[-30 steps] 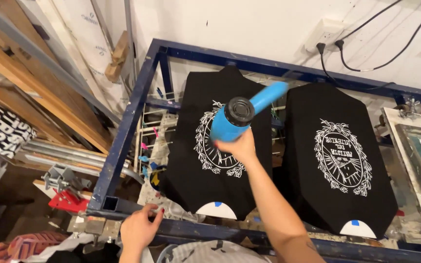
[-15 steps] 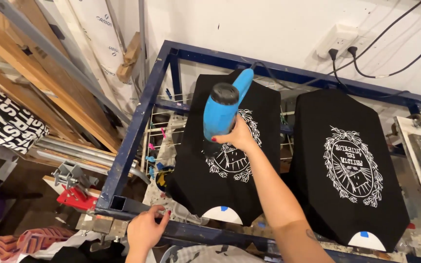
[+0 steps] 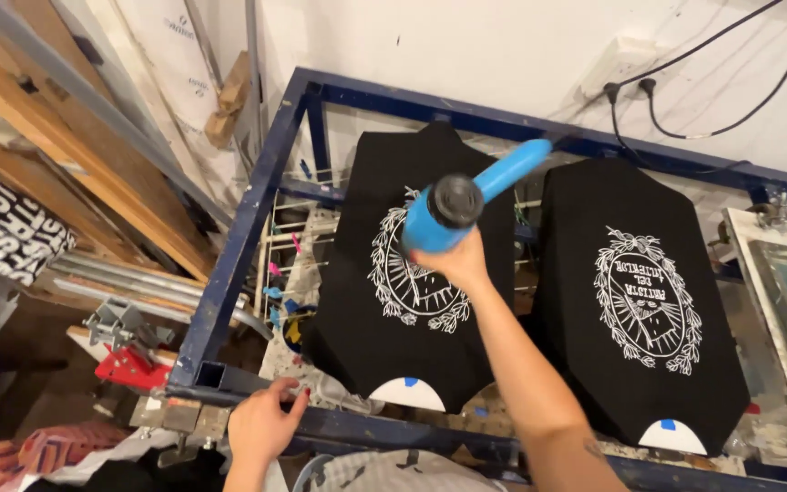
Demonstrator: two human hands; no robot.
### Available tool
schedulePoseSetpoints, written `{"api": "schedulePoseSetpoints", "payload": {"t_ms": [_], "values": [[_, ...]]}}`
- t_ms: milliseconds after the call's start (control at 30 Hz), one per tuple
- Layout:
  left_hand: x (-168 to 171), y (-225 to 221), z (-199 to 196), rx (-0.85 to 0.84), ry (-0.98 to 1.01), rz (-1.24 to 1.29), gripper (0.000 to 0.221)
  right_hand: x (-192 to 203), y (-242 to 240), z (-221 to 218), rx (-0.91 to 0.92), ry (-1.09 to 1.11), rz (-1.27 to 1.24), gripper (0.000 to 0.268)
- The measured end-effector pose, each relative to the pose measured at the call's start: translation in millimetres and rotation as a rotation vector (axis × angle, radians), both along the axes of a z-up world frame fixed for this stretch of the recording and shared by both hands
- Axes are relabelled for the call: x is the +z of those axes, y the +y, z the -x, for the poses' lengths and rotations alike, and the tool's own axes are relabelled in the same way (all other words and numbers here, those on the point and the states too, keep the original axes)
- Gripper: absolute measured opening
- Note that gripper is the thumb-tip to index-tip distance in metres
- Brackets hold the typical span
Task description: Drying ink on t-shirts with a heat gun and then performing screen printing using a squeegee.
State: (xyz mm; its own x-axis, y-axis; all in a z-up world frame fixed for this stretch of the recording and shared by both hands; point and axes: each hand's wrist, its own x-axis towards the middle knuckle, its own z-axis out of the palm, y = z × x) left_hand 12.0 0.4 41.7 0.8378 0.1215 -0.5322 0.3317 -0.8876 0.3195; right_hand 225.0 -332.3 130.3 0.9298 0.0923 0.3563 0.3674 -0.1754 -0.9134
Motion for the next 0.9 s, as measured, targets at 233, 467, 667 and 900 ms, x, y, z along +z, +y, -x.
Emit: {"api": "schedulePoseSetpoints", "payload": {"t_ms": [233,467,667,900], "values": [[15.4,-3.7,-1.9,0.011,0.069,-0.025,0.039,-10.9,-45.2,22.5,-0.161,0.138,0.034,0.057],[9.5,-2.8,-2.7,0.018,0.043,-0.053,0.037,-0.1,-82.6,48.4,-0.08,0.185,0.11,0.076],[4.7,-4.1,-3.2,0.015,0.035,-0.072,0.037,0.6,-112.6,65.1,-0.151,0.206,0.099,0.075],[7.6,-4.1,-3.2,0.032,0.07,-0.076,0.04,-24.9,-137.1,59.7,-0.43,0.187,0.092,0.074]]}}
